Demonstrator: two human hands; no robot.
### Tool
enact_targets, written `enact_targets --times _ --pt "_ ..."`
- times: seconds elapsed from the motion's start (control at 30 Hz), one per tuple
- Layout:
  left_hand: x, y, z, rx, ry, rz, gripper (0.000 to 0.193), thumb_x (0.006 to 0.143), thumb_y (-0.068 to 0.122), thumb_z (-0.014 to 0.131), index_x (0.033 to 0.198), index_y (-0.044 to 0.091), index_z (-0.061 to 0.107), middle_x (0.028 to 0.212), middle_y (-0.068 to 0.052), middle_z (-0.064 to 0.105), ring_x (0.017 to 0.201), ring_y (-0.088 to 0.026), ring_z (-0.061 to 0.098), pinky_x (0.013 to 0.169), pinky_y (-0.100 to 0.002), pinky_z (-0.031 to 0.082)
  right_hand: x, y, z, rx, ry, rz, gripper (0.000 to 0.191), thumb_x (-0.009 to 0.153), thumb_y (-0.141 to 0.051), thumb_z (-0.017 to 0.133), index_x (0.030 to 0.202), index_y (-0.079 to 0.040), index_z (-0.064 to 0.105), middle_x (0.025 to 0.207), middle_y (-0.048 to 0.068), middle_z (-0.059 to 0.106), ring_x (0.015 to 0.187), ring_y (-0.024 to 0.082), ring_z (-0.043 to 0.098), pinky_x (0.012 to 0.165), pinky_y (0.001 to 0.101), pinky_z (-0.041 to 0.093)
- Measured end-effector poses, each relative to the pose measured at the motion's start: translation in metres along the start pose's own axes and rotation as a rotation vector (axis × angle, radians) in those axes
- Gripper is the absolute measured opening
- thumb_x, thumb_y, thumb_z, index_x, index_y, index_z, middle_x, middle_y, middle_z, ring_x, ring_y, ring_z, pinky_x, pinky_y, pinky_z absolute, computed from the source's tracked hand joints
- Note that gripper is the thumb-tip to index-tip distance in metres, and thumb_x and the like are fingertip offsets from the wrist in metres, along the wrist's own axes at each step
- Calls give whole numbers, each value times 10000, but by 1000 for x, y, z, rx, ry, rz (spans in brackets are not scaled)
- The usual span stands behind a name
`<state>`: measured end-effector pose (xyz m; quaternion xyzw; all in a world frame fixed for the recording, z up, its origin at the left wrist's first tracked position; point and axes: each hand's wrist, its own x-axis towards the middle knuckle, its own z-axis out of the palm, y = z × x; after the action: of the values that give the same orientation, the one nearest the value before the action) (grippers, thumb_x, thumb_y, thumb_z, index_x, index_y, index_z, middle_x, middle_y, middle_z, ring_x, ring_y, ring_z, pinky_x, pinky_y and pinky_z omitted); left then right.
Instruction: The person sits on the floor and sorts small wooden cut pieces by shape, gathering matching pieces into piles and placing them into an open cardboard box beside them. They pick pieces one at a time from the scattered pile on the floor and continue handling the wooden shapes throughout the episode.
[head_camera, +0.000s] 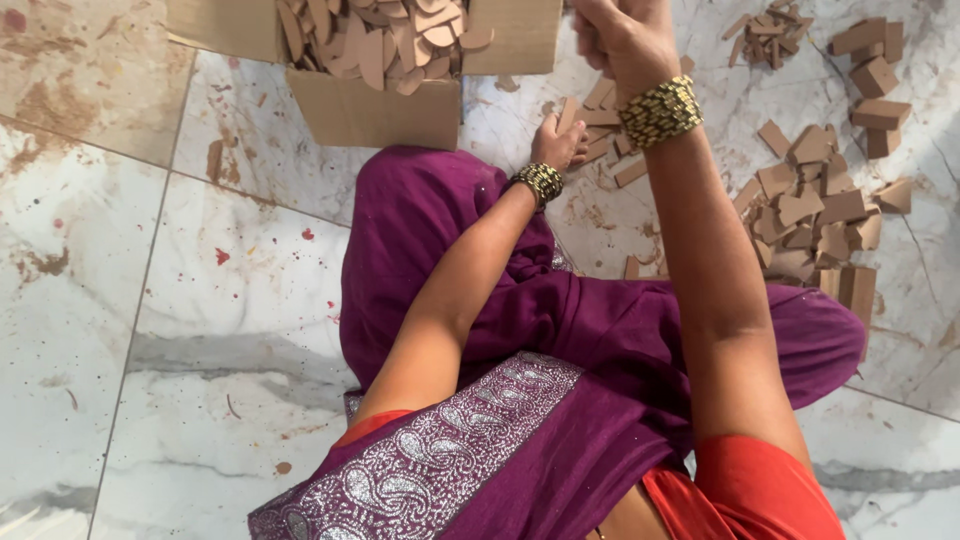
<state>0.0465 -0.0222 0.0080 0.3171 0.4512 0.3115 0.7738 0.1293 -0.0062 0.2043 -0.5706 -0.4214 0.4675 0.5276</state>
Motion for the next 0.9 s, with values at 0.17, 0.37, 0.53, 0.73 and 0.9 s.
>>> enact_targets --times 0.17,0.37,0.53,0.73,0.9 --pt "-1 1 0 46 -91 14 370 972 350 647 1147 25 623 859 -81 704 601 -179 687 481 -303 581 -26 60 -57 91 86 64 329 1080 -362 629 956 -57 637 714 13 614 509 78 517 422 222 325" --pt "5 2 -8 -103 -68 -82 426 991 427 584 1220 77 664 941 -103 737 716 -169 725 558 -292 622 -82 170 -129 530 126 326 481 1075 -496 556 1313 -79 546 964 124 675 767 228 685 640 343 574" --pt "12 -7 -9 11 -31 176 289 992 237 596 1199 58 688 1026 -71 757 750 -149 728 567 -286 620 -113 216 -168 513 348 473 553 936 -499 583 1349 -144 482 1141 139 696 938 282 778 751 436 691" --pt "8 -15 -3 430 -178 395 136 984 113 652 1070 60 744 922 -50 777 778 -141 705 674 -294 587 -98 219 -165 64 257 250 382 1074 -364 662 1132 14 662 948 107 700 799 197 667 705 363 576" --pt "-5 -14 5 711 -205 627 103 914 88 700 1005 78 749 954 -59 788 845 -149 755 749 -290 590 -96 221 -155 -380 202 116 211 1004 -203 728 1103 -21 691 969 52 742 883 142 714 759 283 577"
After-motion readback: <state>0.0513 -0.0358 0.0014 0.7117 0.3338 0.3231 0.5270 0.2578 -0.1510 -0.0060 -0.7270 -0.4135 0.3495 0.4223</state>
